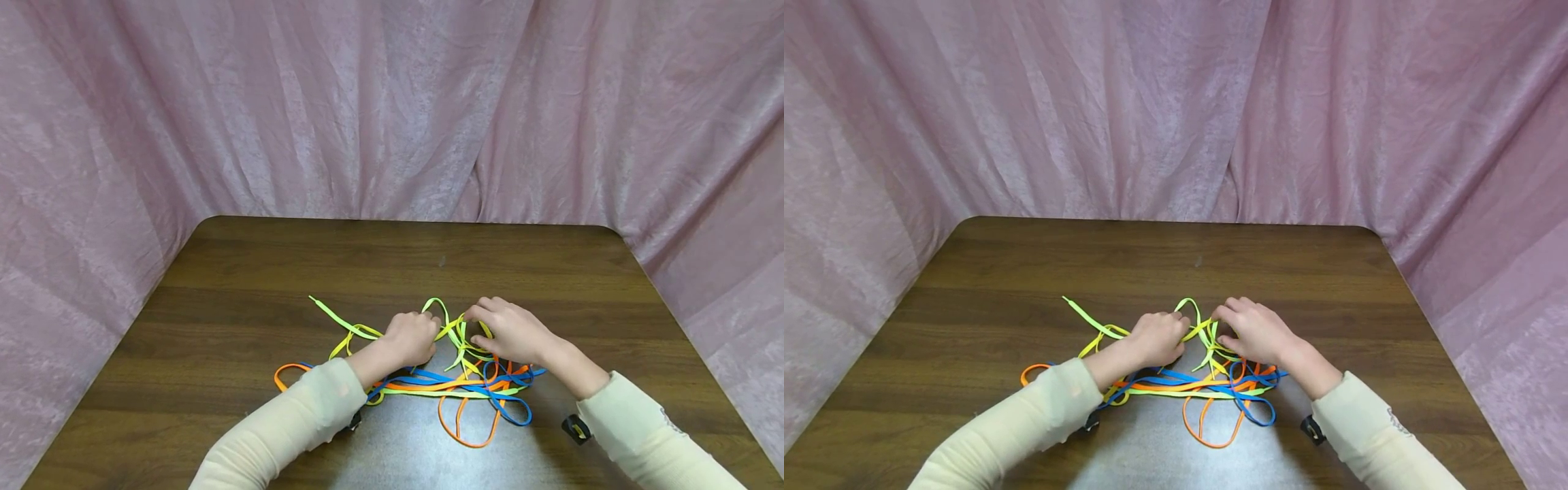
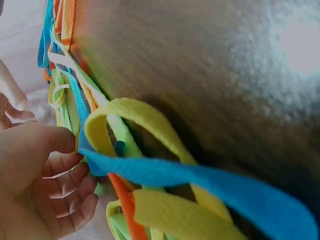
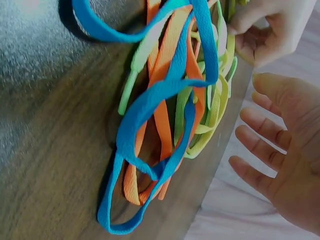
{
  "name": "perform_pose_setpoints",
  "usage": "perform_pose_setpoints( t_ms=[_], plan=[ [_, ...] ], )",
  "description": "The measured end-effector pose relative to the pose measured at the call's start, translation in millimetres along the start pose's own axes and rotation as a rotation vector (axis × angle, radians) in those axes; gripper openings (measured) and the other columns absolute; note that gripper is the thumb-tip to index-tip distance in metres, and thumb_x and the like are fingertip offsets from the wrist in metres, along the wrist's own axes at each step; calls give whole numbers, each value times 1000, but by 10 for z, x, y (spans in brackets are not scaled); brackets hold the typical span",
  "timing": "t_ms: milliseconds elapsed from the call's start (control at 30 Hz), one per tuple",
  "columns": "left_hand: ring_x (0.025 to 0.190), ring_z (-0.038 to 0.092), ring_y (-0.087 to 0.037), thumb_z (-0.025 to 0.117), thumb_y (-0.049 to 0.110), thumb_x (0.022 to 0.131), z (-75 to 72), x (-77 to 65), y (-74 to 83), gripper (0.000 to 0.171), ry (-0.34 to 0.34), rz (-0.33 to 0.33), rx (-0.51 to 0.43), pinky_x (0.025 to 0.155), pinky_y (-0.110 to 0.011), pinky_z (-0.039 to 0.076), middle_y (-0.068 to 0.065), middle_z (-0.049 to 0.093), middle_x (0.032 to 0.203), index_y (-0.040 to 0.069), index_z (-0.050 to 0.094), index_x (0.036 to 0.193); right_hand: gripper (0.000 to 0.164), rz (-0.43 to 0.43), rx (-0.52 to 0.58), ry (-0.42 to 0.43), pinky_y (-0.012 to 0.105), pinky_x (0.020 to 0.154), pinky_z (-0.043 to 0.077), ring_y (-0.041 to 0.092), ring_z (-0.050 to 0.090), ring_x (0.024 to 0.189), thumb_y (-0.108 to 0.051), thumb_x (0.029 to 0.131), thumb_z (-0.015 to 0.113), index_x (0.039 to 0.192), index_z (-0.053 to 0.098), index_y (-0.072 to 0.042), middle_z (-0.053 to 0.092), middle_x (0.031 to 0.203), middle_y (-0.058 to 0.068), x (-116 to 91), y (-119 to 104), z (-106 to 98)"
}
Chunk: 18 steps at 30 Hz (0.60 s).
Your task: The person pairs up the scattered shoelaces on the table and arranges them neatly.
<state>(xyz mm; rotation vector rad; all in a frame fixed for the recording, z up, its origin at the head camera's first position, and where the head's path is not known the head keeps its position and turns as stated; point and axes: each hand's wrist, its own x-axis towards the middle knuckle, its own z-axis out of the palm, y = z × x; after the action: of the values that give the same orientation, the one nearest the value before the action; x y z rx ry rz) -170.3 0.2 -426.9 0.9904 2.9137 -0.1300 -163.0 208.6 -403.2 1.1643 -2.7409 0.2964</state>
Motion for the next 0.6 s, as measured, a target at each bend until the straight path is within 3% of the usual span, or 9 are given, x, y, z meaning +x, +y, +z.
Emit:
perform_pose_setpoints(
  t_ms=[233, 467, 600],
  plan=[
    [67, 60, -16, 59, 23, 84, -6, 7, -8, 12, 13, -4, -28, 47, -31, 44, 1, 61, 80, 16, 62, 93, 25, -65, 25, -18, 28, 67, 47, 12, 54, 82, -15, 75, 73, 97, 62, -12, 58, 92, -2, -14, -76, 77],
    [46, 48, -13, 59, 22, 84, -50, 16, -37, 9, -5, -24, -74, 37, -29, 36, 1, 52, 60, 16, 59, 91, 19, -62, 11, -64, 24, 61, 43, 9, 48, 73, -14, 76, 71, 91, 60, -15, 52, 83, -6, -20, -118, 177],
    [44, 45, -13, 58, 22, 86, -86, 16, -59, 12, -20, -30, -75, 37, -28, 35, 0, 50, 58, 17, 60, 97, 17, -55, -7, -72, 23, 59, 40, 9, 45, 71, -13, 76, 70, 85, 56, -16, 47, 78, -7, -21, -122, 224]
  ],
)
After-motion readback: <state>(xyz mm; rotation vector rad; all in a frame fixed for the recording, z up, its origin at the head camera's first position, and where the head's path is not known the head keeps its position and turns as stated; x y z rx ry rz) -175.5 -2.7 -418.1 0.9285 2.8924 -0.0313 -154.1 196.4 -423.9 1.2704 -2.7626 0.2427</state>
